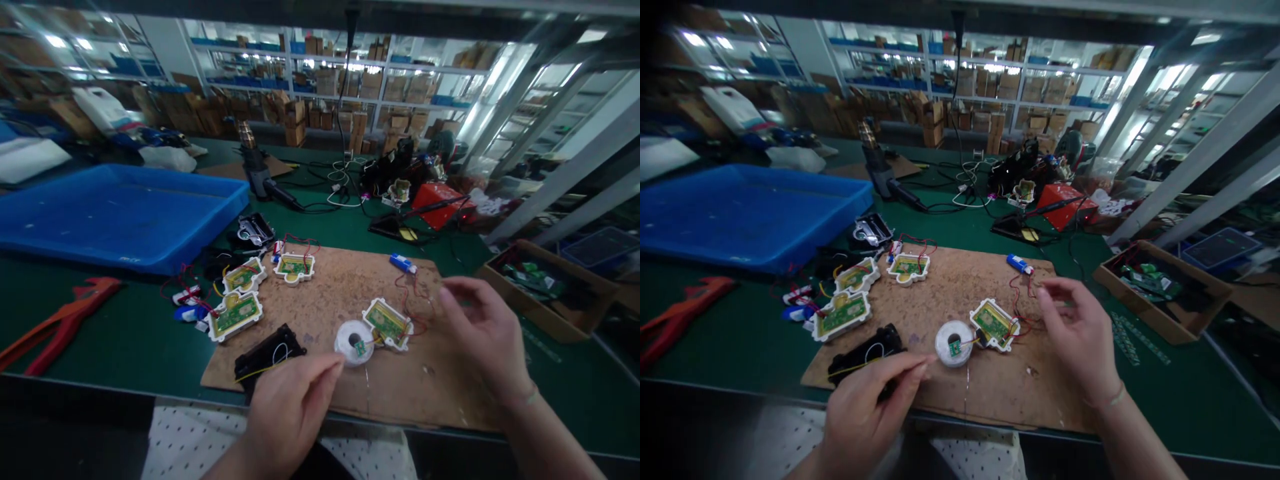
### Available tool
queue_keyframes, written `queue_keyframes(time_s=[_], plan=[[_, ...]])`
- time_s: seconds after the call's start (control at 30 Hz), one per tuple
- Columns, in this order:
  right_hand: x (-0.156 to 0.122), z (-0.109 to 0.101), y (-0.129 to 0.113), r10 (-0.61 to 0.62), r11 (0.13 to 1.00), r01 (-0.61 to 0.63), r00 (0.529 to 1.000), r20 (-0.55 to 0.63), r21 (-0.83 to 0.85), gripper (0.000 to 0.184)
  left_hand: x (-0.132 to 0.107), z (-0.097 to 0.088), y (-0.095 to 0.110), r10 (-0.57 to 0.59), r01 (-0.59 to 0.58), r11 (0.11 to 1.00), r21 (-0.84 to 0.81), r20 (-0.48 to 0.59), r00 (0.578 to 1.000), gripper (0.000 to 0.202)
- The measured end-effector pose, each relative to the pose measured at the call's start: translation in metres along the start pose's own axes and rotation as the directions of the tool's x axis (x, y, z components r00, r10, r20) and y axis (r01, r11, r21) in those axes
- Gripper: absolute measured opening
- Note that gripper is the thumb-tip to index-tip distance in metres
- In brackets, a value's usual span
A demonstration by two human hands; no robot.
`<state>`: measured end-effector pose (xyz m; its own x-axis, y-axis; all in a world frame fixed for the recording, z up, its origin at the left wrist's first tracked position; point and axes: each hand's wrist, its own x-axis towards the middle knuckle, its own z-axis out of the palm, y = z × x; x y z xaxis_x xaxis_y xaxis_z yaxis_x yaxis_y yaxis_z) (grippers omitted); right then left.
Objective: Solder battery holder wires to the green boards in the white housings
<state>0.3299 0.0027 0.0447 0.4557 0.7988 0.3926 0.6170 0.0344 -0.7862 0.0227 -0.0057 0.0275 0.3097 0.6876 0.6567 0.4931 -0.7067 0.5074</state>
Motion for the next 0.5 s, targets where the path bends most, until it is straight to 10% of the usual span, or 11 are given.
queue_keyframes(time_s=[0.27, 0.5], plan=[[0.155, 0.068, 0.041, 0.383, 0.904, -0.392, 0.92, 0.085, 0.172, 0.031, -0.003, 0.011, -0.016, 0.027, -0.027, 1.0, -0.005, 0.012, 1.0, 0.016], [0.216, 0.118, 0.062, 0.419, 0.893, -0.419, 0.907, 0.035, 0.163, 0.031, -0.001, 0.009, -0.027, 0.041, -0.035, 0.998, -0.06, 0.108, 0.993, 0.019]])
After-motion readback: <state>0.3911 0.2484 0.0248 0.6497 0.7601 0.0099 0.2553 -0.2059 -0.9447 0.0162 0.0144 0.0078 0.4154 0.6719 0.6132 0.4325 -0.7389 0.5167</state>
